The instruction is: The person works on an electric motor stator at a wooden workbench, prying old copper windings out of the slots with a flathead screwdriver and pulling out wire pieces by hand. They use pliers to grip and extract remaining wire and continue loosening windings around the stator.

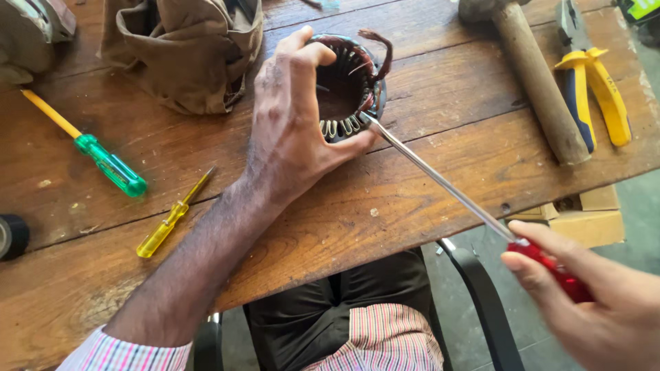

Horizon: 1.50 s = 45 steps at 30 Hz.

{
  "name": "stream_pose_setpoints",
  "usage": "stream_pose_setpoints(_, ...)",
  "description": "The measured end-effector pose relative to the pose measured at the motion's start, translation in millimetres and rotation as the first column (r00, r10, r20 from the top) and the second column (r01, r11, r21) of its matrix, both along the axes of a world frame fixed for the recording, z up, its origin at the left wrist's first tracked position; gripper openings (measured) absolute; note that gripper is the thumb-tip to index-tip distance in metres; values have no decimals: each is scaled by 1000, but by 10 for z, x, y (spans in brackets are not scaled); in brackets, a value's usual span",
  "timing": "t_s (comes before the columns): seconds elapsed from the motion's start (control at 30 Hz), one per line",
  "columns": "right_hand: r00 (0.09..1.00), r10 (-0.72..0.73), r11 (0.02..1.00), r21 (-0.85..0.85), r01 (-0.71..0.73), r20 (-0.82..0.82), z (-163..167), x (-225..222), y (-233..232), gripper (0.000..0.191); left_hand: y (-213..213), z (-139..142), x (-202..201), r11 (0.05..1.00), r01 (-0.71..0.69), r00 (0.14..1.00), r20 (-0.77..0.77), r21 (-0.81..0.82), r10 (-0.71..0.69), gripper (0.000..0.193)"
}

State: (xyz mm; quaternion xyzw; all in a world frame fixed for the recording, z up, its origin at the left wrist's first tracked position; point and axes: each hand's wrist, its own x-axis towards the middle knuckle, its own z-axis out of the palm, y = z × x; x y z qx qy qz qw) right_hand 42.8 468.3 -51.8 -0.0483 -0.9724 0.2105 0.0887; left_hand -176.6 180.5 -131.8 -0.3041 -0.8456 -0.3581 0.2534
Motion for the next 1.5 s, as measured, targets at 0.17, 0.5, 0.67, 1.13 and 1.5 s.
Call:
stream_pose_setpoints(0.17,973,-129,980,-127,155,193,4,103,393,44,-49,68,53,999,-11,1000,27,-46,12,103)
stream_pose_setpoints(0.5,956,-281,928,-276,250,-80,-277,-163,297,34,-46,89,66,998,-34,999,28,-58,35,97)
stream_pose_setpoints(0.67,961,-176,977,-158,143,-212,-107,-610,-112,33,-52,128,85,999,-26,999,24,-38,27,94)
stream_pose_setpoints(1.13,906,-101,888,372,269,-412,-190,-1401,693,32,-49,41,29,999,-20,999,50,-39,22,94)
stream_pose_setpoints(1.5,959,-253,892,352,283,-129,50,-1592,922,42,-65,43,25,997,-37,999,13,-67,38,90)
